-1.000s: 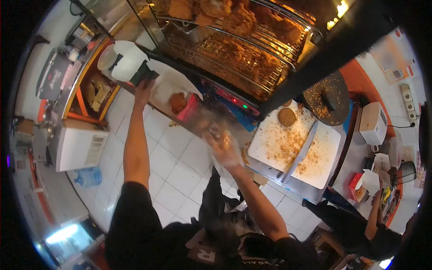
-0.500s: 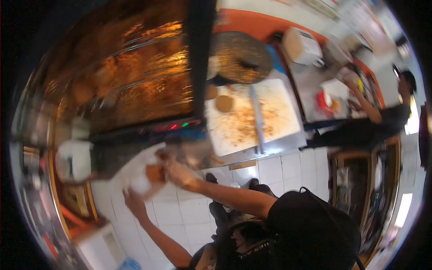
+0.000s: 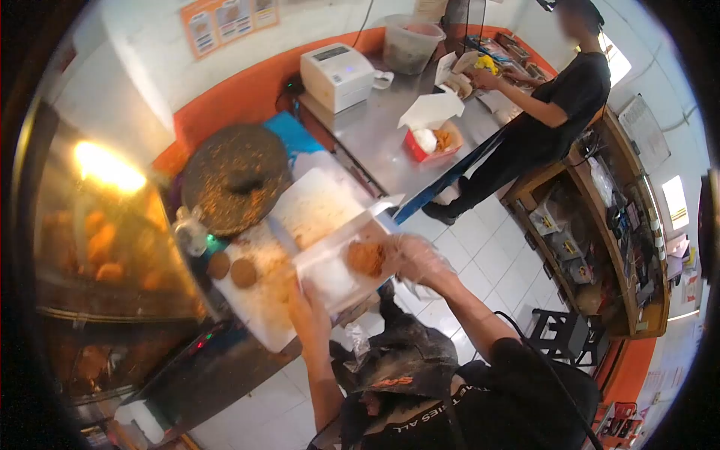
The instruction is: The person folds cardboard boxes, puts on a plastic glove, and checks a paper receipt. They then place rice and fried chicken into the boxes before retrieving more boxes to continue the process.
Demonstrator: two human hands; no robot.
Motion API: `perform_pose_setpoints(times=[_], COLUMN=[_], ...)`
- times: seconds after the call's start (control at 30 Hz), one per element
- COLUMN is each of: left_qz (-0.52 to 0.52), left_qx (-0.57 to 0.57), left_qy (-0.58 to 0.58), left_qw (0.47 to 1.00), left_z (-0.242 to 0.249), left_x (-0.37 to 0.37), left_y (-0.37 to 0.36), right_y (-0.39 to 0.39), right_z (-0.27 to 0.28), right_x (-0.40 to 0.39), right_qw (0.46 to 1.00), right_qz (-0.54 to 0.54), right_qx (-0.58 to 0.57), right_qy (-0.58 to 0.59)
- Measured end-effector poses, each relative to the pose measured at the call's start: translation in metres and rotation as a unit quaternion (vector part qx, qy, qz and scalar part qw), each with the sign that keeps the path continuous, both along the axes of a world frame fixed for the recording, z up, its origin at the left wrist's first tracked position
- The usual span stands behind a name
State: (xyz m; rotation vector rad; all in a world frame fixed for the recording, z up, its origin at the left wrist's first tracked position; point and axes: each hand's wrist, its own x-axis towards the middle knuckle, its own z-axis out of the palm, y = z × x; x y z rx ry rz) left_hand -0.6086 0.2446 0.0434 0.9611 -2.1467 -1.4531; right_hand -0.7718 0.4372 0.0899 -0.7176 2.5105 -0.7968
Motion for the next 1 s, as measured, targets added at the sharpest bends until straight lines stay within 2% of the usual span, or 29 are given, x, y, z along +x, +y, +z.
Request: perform_pose_setpoints(times=[0.07,0.13,0.2,0.3,0.37,0.43,0.47,0.5,0.53,0.57,0.63,0.67,0.7,0.73,0.77,0.8,0.83,0.87,0.9,0.93,0.97,1.0], left_qz=[-0.001,-0.032,-0.015,-0.001,0.002,0.001,-0.003,-0.005,-0.028,-0.048,-0.100,-0.087,-0.093,-0.058,-0.028,-0.028,0.077,0.090,0.088,0.095,0.120,0.105], left_qx=[-0.091,-0.098,-0.122,-0.139,-0.123,-0.105,-0.102,-0.099,-0.097,-0.093,-0.214,-0.074,-0.286,-0.081,0.040,0.080,-0.038,0.023,0.075,0.138,0.158,0.226], left_qy=[-0.037,-0.103,-0.104,-0.091,-0.104,-0.098,-0.102,-0.105,-0.104,-0.104,-0.028,-0.046,0.048,0.032,0.007,0.050,0.228,0.114,0.113,0.143,0.151,0.145], left_qw=[0.995,0.989,0.987,0.986,0.987,0.990,0.990,0.990,0.990,0.989,0.971,0.992,0.952,0.994,0.999,0.995,0.970,0.989,0.987,0.975,0.968,0.957], left_z=[-0.016,-0.049,-0.089,-0.114,-0.124,-0.129,-0.127,-0.124,-0.127,-0.135,-0.163,-0.119,-0.176,-0.136,-0.120,-0.115,-0.109,-0.096,-0.071,-0.057,-0.053,-0.055], left_x=[-0.092,-0.181,-0.254,-0.344,-0.378,-0.408,-0.417,-0.425,-0.432,-0.435,-0.438,-0.429,-0.439,-0.429,-0.413,-0.393,-0.369,-0.326,-0.274,-0.218,-0.166,-0.111], left_y=[0.017,0.021,0.034,0.040,0.048,0.054,0.057,0.059,0.058,0.058,0.067,0.074,0.084,0.089,0.093,0.096,0.106,0.122,0.123,0.129,0.139,0.147], right_y=[0.013,0.022,0.020,0.016,0.027,0.040,0.044,0.050,0.056,0.063,0.068,0.075,0.079,0.071,0.060,0.058,0.053,0.041,0.031,0.035,0.036,0.021], right_z=[-0.001,-0.036,-0.052,-0.078,-0.094,-0.096,-0.080,-0.078,-0.079,-0.079,-0.075,-0.075,-0.076,-0.062,-0.044,-0.039,-0.036,-0.023,-0.015,-0.018,-0.021,-0.018], right_x=[-0.076,-0.164,-0.229,-0.311,-0.332,-0.342,-0.334,-0.329,-0.322,-0.311,-0.285,-0.270,-0.252,-0.230,-0.204,-0.183,-0.163,-0.131,-0.099,-0.075,-0.052,-0.017], right_qw=[0.999,0.992,0.990,0.984,0.981,0.978,0.980,0.983,0.963,0.936,0.925,0.944,0.940,0.930,0.921,0.918,0.906,0.920,0.930,0.929,0.921,0.897], right_qz=[-0.028,-0.092,-0.092,-0.114,-0.124,-0.112,-0.126,-0.107,-0.113,-0.116,-0.114,-0.163,-0.204,-0.206,-0.205,-0.134,-0.067,-0.024,0.016,0.100,0.178,0.271], right_qx=[0.011,0.074,0.094,0.118,0.130,0.075,-0.007,-0.002,-0.032,-0.066,-0.123,-0.204,-0.270,-0.302,-0.332,-0.373,-0.417,-0.391,-0.366,-0.355,-0.343,-0.333], right_qy=[0.026,0.042,0.047,0.071,0.067,0.157,0.156,0.151,0.241,0.324,0.342,0.203,0.051,0.040,0.020,0.033,0.042,0.030,0.029,-0.016,-0.052,-0.107])
